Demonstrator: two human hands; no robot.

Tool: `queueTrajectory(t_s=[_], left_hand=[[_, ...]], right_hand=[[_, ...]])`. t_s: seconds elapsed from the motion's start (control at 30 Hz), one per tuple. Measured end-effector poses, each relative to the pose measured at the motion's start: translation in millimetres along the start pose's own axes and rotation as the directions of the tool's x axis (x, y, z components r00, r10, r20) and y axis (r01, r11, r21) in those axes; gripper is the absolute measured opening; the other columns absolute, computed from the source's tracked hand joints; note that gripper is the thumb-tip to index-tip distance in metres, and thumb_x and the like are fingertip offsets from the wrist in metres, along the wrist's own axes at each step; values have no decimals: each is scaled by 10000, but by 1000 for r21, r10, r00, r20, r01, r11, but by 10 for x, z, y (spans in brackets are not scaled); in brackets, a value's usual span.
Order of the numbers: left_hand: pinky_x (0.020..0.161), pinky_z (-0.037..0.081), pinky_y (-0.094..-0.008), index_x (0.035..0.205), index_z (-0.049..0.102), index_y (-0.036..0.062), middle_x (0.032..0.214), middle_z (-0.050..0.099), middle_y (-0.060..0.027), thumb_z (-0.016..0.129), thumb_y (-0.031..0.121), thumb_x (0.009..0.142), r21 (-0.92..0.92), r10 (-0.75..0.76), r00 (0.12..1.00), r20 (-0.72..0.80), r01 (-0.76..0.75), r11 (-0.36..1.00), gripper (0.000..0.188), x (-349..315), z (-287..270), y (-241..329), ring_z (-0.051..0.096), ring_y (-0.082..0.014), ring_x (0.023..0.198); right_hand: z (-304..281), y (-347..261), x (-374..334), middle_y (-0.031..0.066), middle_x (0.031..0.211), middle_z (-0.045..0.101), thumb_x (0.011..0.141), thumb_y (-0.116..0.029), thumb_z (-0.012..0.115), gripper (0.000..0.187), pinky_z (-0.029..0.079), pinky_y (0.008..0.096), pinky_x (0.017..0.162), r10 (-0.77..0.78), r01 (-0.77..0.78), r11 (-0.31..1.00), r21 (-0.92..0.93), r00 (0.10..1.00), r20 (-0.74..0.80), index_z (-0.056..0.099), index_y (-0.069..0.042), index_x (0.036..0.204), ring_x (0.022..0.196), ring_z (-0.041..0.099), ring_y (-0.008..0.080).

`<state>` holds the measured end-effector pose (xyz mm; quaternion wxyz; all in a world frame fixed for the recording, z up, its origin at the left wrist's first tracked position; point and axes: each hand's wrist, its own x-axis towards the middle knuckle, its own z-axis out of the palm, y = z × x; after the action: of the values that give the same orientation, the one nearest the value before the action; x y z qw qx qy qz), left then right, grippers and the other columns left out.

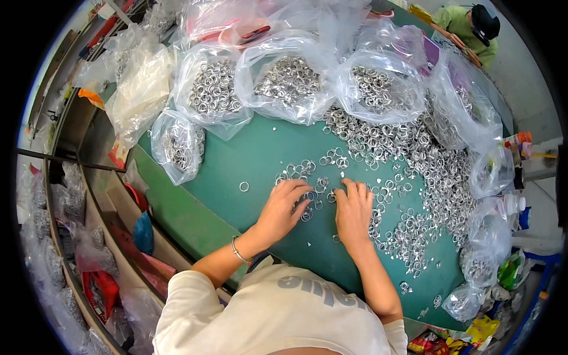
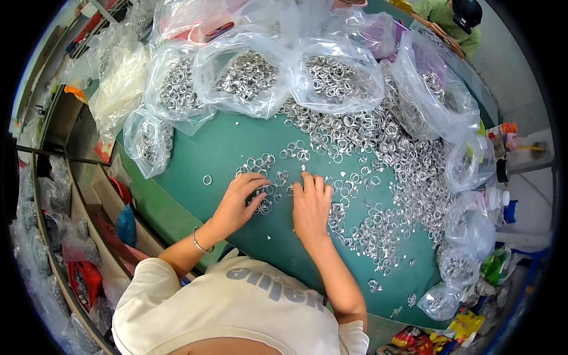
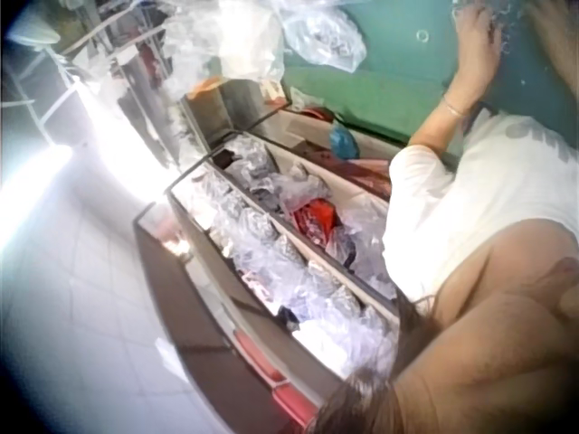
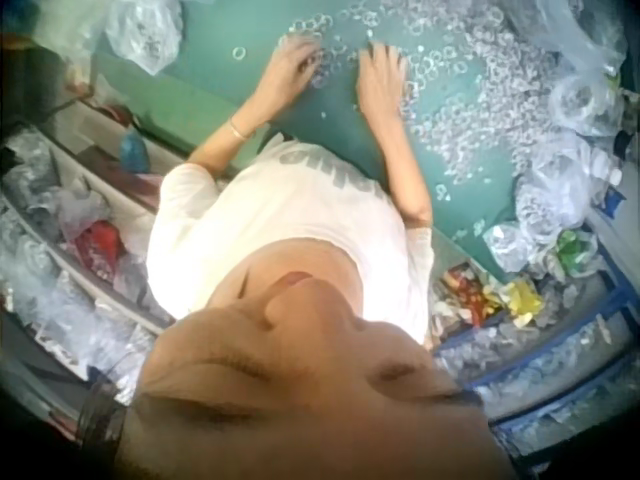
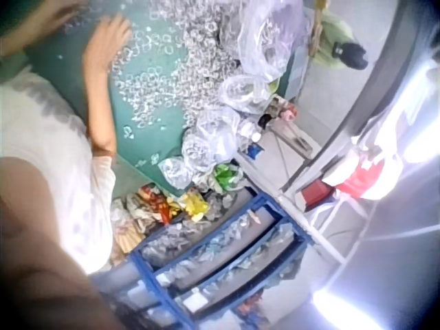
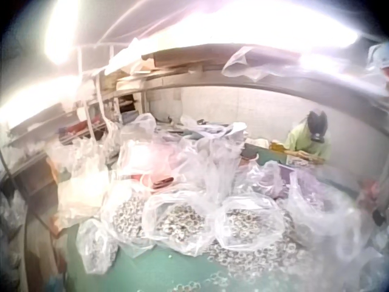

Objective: The person picks up metal rings from a table by hand, gathers them into groups, and places them into plastic bags on a nearby shelf.

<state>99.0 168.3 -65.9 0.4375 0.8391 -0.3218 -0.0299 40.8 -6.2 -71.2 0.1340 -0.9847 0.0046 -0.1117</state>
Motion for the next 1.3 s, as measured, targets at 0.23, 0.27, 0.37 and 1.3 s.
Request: queueTrajectory(t_s=[0.23, 0.27, 0.37, 1.3], left_hand=[[870, 415, -365, 1063, 591, 12, 1064, 556, -117, 647, 22, 779, -152, -56, 998, 21, 59, 987, 290, -50, 22, 72, 524, -292, 968], [865, 418, -363, 1068, 589, 11, 1065, 555, -117, 647, 22, 778, -128, -44, 998, 38, 48, 991, 296, -46, 60, 74, 524, -292, 971], [849, 428, -360, 1088, 582, 14, 1071, 553, -117, 646, 18, 777, -65, 8, 998, 70, -4, 998, 317, -1, 143, 78, 523, -292, 979], [570, 477, -257, 980, 642, 7, 731, 625, -81, 665, 92, 808, -408, -111, 927, 359, 263, 875, 193, 80, 206, 378, 574, -127, 616]], right_hand=[[-119, 35, -69, 114, 1087, 545, 760, 18, 564, 170, 345, 412, 897, 73, -61, 967, 247, 997, -41, 580, -13, 927, 1047, 481, 293], [-126, 21, -58, 113, 1076, 551, 764, 16, 564, 166, 341, 415, 902, 67, -55, 964, 261, 997, -39, 577, -13, 927, 1045, 483, 293], [21, 52, 2, 92, 1023, 578, 775, 14, 590, 106, 343, 396, 869, 7, -1, 998, 69, 997, -77, 574, -34, 869, 991, 510, 280], [-350, 74, -563, 40, 794, 629, 840, -57, 628, 94, 440, 244, 625, 325, -397, 391, 830, 904, 279, 620, 13, 902, 691, 537, 99]])
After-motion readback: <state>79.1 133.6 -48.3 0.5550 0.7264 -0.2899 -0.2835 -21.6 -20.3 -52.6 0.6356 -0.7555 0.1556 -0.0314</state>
